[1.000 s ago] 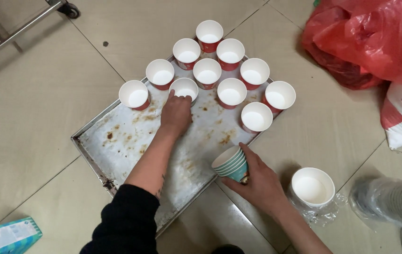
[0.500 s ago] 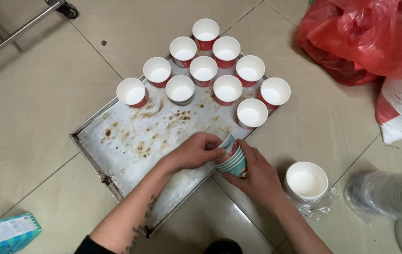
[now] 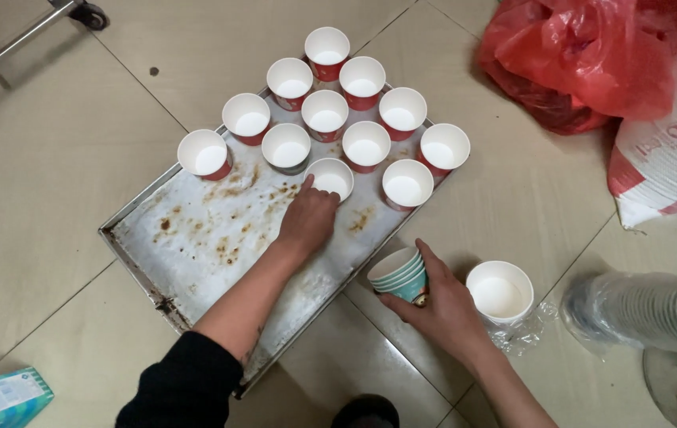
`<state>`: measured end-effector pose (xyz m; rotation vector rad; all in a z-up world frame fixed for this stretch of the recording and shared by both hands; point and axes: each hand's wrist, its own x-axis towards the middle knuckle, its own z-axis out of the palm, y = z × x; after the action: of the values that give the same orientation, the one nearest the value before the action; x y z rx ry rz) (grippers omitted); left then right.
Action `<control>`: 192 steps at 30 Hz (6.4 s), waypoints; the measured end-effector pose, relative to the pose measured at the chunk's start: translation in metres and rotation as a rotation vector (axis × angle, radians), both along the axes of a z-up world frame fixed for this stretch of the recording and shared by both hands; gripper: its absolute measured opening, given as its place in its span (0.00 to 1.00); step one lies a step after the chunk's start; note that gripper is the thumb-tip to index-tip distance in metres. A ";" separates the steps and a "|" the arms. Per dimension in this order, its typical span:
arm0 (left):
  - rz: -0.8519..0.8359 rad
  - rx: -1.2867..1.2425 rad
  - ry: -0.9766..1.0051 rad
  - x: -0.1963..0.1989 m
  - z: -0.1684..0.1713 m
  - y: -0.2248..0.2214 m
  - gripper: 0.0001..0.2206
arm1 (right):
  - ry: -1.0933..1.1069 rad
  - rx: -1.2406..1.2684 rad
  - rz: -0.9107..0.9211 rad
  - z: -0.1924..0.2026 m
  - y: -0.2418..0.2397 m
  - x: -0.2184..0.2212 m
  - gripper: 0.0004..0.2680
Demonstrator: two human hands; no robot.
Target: Organizing and arranging paper baking cups onto a tray for baking by retrieving them from storage and removing packaging.
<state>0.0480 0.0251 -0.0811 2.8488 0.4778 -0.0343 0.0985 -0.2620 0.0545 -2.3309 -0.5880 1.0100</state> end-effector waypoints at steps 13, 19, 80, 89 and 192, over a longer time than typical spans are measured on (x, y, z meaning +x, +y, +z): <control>0.156 -1.192 -0.019 -0.065 0.054 -0.112 0.23 | -0.205 0.013 0.159 -0.030 -0.008 -0.009 0.42; 0.041 -0.841 -0.002 -0.054 0.090 -0.093 0.13 | -0.235 0.014 0.131 -0.037 -0.018 -0.004 0.42; 0.262 -1.336 0.017 -0.116 0.110 -0.073 0.13 | -0.310 0.176 0.297 -0.052 0.015 -0.050 0.44; 0.206 -0.131 -0.090 -0.109 0.054 -0.024 0.08 | -0.309 0.129 0.240 -0.027 -0.002 -0.042 0.42; -0.301 -0.692 -0.295 -0.002 0.123 -0.265 0.26 | -1.267 0.173 -0.533 -0.024 -0.277 0.089 0.15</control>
<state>0.0457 -0.2400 0.0423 2.1657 -0.0354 0.1367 0.1875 -0.5395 0.0301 -2.5068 -0.3824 -0.8176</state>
